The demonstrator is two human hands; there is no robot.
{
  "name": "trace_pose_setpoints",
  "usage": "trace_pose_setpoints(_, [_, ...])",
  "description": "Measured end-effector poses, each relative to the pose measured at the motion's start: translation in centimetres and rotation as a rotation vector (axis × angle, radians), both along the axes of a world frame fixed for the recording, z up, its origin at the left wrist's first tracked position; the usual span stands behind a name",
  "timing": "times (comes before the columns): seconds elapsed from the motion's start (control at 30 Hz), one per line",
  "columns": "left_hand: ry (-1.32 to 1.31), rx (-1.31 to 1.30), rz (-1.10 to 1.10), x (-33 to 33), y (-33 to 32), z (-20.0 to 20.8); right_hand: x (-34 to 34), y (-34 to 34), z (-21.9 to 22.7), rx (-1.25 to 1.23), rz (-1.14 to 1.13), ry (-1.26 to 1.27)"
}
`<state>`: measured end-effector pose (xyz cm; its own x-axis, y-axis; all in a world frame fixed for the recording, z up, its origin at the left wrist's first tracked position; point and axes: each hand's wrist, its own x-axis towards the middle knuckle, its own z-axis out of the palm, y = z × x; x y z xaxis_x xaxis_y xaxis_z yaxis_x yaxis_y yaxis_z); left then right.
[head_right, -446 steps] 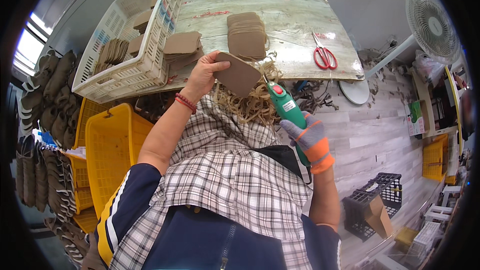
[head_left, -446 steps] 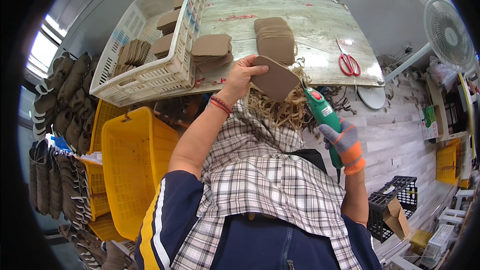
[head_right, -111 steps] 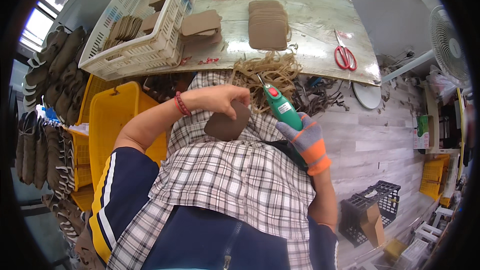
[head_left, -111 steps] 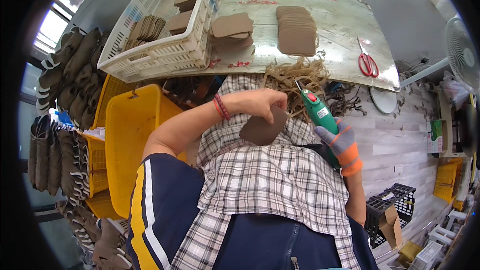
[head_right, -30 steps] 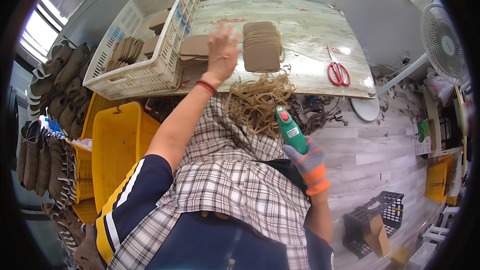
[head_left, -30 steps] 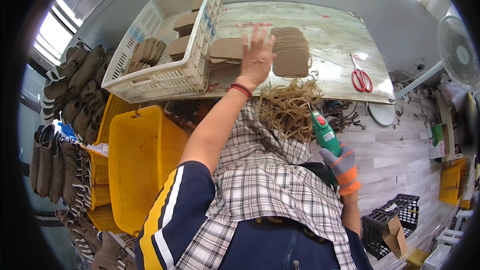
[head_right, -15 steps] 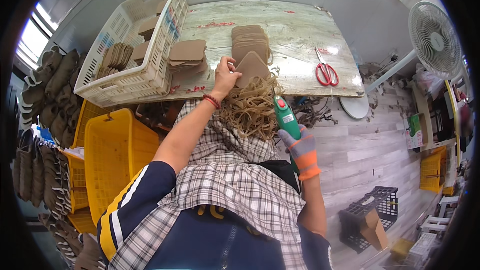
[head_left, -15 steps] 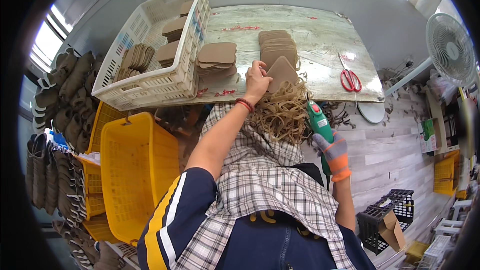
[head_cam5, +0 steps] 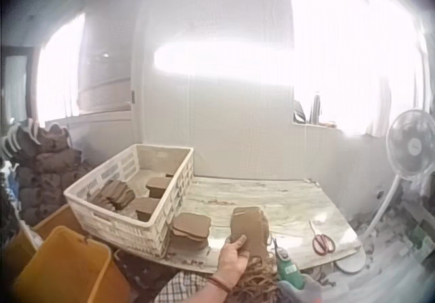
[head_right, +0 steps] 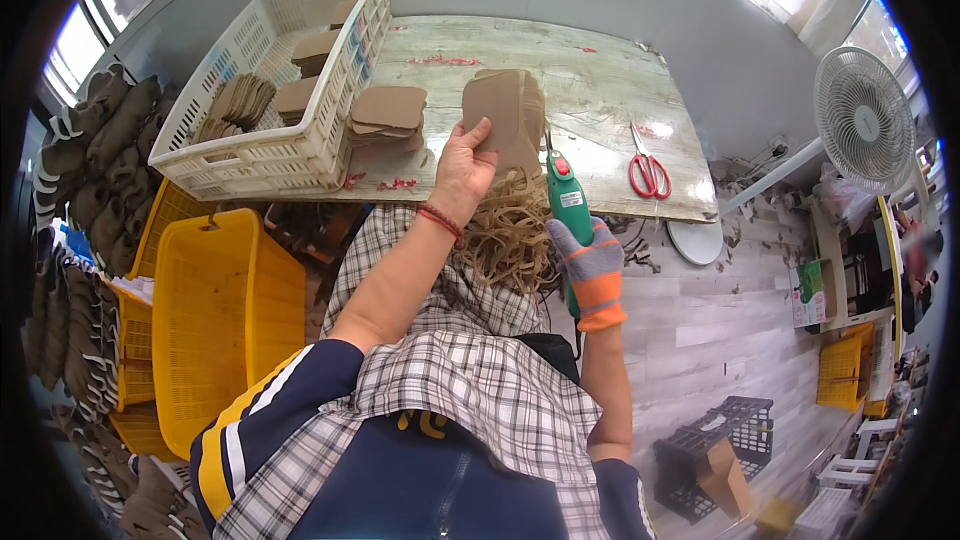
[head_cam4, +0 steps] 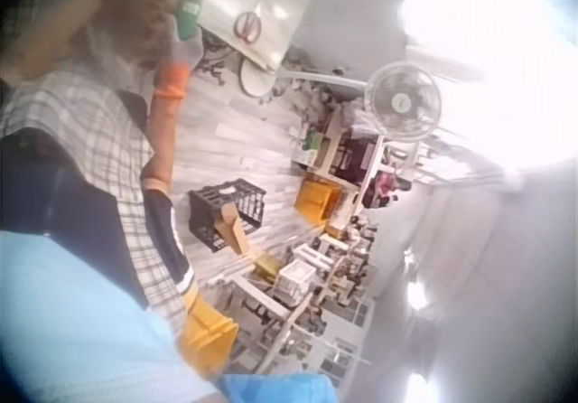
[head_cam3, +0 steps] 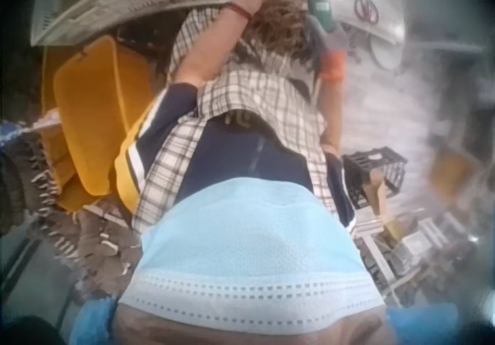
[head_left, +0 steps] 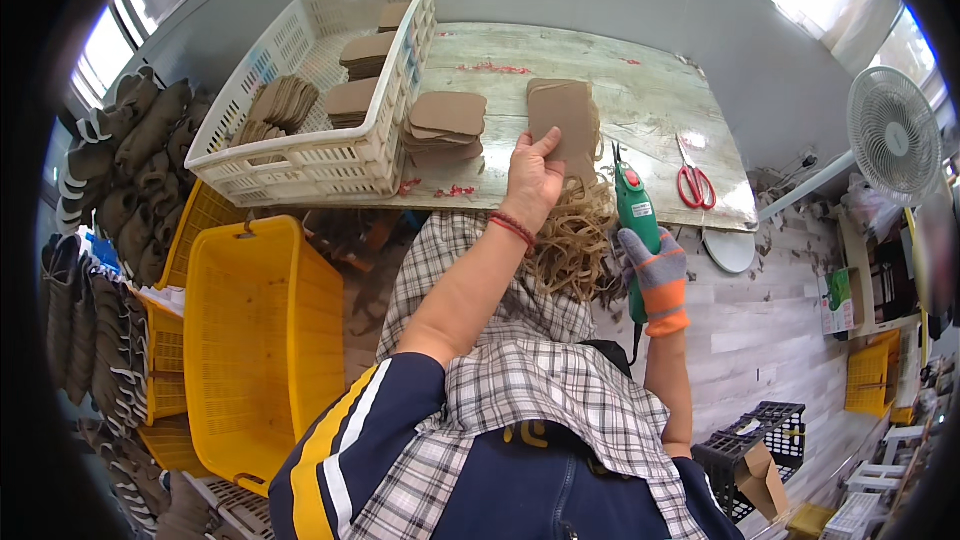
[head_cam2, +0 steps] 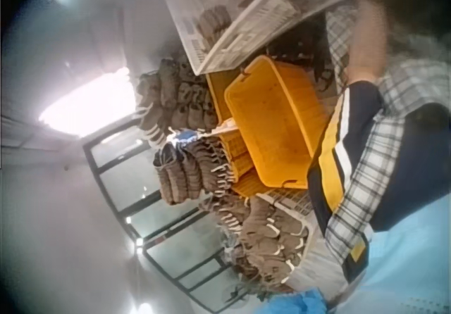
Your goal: The person uses a green rotary tool to trim the edges of brown cardboard pieces one by one. They pick each piece from a stack, run the tool along the edges, and place the trimmed piece into a white basket. The process is repeated for multiple pieces throughout the clip.
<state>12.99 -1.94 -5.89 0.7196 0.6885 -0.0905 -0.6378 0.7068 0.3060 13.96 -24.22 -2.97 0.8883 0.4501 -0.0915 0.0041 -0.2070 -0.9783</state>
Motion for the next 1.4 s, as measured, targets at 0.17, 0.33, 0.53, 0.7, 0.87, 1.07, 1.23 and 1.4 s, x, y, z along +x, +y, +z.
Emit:
trace_pose_setpoints(0.17, [-0.112, -0.045, -0.049, 0.6, -1.6, 2.5, -0.3, 0.0, 1.3, 0.01, 0.002, -0.029])
trace_pose_setpoints(0.33, [-0.192, -0.122, -0.032, 1.1, -2.8, 3.4, -0.9, -0.6, 2.2, 0.025, 0.009, -0.02])
trace_pose_setpoints(0.53, [-0.194, -0.097, -0.07, 1.0, -3.2, 3.5, -1.0, -0.9, 2.8, 0.073, 0.017, 0.013])
trace_pose_setpoints(0.7, [-0.224, -0.062, -0.139, 1.1, -3.7, 2.8, -0.9, -1.0, 3.1, 0.088, 0.02, 0.019])
trace_pose_setpoints(0.87, [-0.165, 0.043, -0.19, 0.2, -4.7, 3.0, -0.8, -1.3, 3.4, 0.076, 0.012, -0.01])
trace_pose_setpoints(1.07, [-0.143, 0.12, -0.269, -0.3, -5.6, 1.5, -0.6, -1.2, 3.9, 0.102, -0.011, 0.003])
trace_pose_setpoints(1.23, [-0.124, 0.142, -0.324, -0.5, -6.3, -0.2, -0.2, -1.5, 4.6, 0.186, 0.002, 0.04])
trace_pose_setpoints(1.4, [-0.062, 0.254, -0.361, -1.4, -5.9, -0.3, 0.3, -2.4, 4.6, 0.158, 0.015, 0.049])
